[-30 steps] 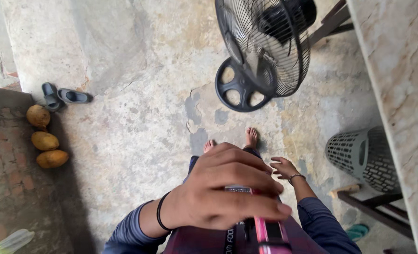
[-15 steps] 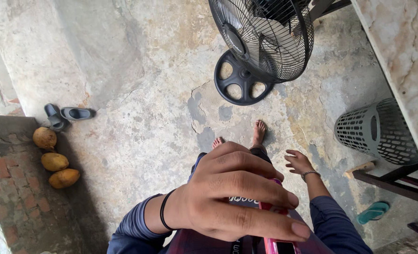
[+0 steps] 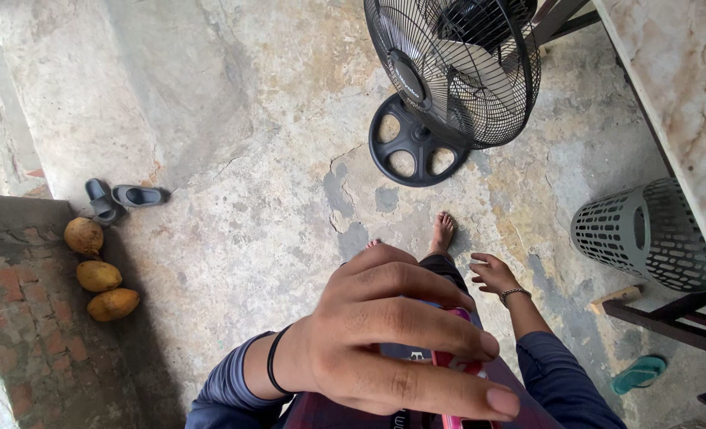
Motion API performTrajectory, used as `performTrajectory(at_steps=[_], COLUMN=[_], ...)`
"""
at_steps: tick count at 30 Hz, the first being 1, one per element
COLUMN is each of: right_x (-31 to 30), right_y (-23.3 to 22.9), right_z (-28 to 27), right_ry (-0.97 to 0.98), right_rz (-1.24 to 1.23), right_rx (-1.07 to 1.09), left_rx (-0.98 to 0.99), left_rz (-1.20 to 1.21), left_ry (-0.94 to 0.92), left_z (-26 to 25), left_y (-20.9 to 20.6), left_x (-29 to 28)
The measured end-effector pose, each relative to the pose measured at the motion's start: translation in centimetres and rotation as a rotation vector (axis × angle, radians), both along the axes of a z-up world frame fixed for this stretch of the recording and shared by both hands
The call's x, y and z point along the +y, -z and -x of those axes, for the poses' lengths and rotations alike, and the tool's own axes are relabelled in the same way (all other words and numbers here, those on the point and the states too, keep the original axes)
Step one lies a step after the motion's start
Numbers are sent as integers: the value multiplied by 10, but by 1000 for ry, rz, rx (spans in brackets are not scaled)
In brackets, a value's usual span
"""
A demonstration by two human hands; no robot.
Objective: The person carries a standing fan from an indoor room to an outdoor patio area. They disassemble the fan by removing the front grille and fan blade, then use a screwdriver to adjust the blade hub before reassembling the components.
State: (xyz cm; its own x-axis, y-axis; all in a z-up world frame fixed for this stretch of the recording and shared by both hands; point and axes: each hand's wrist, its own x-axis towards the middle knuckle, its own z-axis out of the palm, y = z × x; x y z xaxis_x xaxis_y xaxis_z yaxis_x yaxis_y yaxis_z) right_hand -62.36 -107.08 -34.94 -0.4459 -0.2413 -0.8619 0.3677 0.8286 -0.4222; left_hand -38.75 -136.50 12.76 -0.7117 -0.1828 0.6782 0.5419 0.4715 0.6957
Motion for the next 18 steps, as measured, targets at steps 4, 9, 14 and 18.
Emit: performTrajectory(at_steps=[4, 9, 14, 18], right_x=[-10, -5, 1, 5], right_y=[-1, -4, -7, -7], right_z=[9, 19, 20, 15], right_ry=[-15, -13, 26, 59], right_rz=[20, -9, -33, -32], right_rx=[18, 13, -14, -16], left_rx=[14, 20, -9, 12], left_rz=[11, 9, -32, 4], left_ry=[-26, -44, -59, -41], left_z=[1, 1, 2, 6], left_y=[-5, -6, -1, 1], left_x=[-1, -2, 5, -1])
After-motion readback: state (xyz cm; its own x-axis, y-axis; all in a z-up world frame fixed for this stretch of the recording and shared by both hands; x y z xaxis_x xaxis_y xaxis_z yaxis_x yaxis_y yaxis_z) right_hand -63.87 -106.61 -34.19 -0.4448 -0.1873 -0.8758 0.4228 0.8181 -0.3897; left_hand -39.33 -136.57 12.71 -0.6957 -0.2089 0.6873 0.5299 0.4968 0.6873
